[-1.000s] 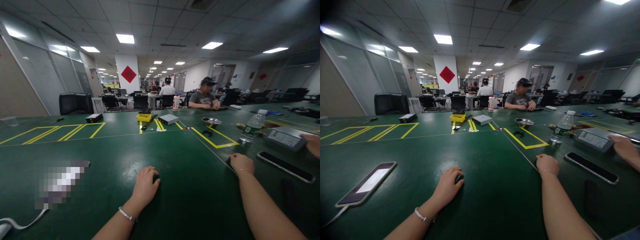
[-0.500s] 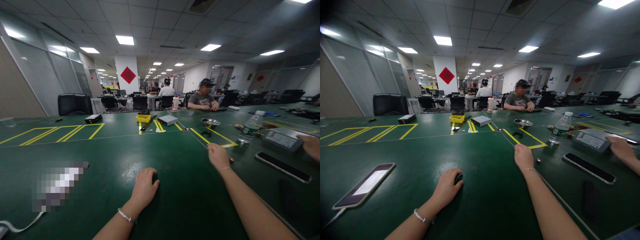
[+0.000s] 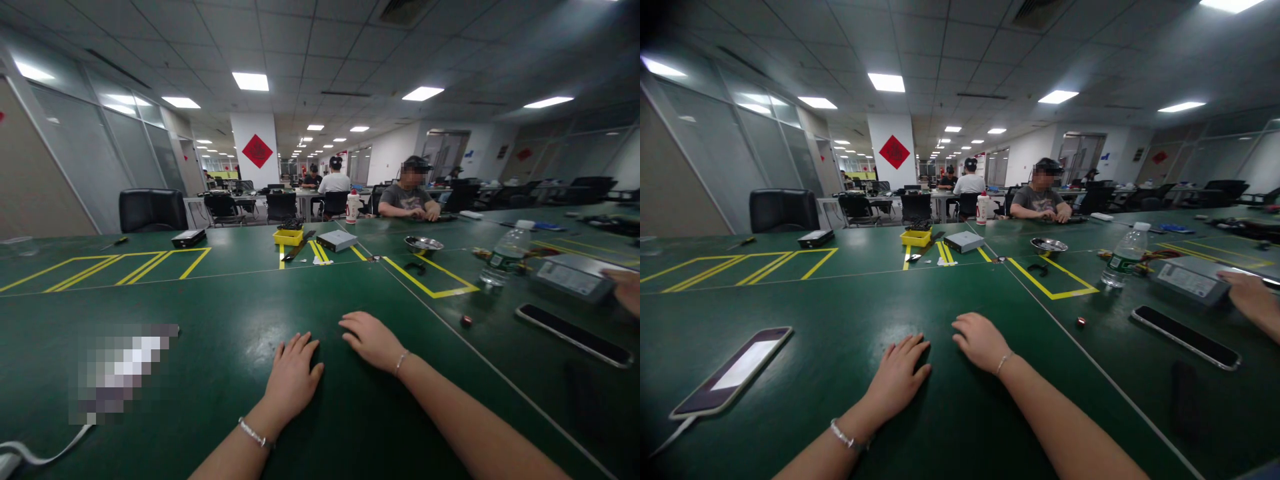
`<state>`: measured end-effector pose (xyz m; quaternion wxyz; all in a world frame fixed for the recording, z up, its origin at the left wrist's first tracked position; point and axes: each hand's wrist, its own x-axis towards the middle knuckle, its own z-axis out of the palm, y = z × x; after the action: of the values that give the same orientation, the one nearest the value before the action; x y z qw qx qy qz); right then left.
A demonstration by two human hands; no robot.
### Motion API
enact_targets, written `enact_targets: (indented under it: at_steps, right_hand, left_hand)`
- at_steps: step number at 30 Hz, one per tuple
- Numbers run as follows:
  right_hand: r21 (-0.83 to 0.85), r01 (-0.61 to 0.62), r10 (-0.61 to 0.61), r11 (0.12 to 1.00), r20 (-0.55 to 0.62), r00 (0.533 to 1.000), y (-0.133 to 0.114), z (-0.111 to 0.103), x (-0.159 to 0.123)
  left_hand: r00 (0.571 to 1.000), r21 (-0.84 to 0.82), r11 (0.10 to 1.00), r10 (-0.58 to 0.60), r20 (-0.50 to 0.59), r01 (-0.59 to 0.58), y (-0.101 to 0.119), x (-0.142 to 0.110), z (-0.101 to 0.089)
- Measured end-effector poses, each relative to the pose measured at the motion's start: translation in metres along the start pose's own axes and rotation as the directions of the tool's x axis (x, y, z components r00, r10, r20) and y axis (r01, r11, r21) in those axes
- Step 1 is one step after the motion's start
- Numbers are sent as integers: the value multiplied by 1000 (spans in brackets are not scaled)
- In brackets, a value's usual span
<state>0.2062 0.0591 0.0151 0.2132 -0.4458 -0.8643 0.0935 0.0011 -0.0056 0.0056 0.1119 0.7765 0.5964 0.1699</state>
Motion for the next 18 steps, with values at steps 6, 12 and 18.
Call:
enact_targets:
  at_steps: [6,12,18]
  right_hand:
    - [-368,-689,545,624,-428,721,84,-66,-23]
    - [-175,-927,809,333,-452,375,132,-76,-58]
    - [-149,-927,858,343,-352,374,146,-73,-65]
  left_hand:
    - [1000,-31,999,-14,-3,14,1,1,-3]
    - [1000,-42,999,-14,-2,14,1,0,-4]
    - [1000,-43,999,-2,-14,1,0,0,-3]
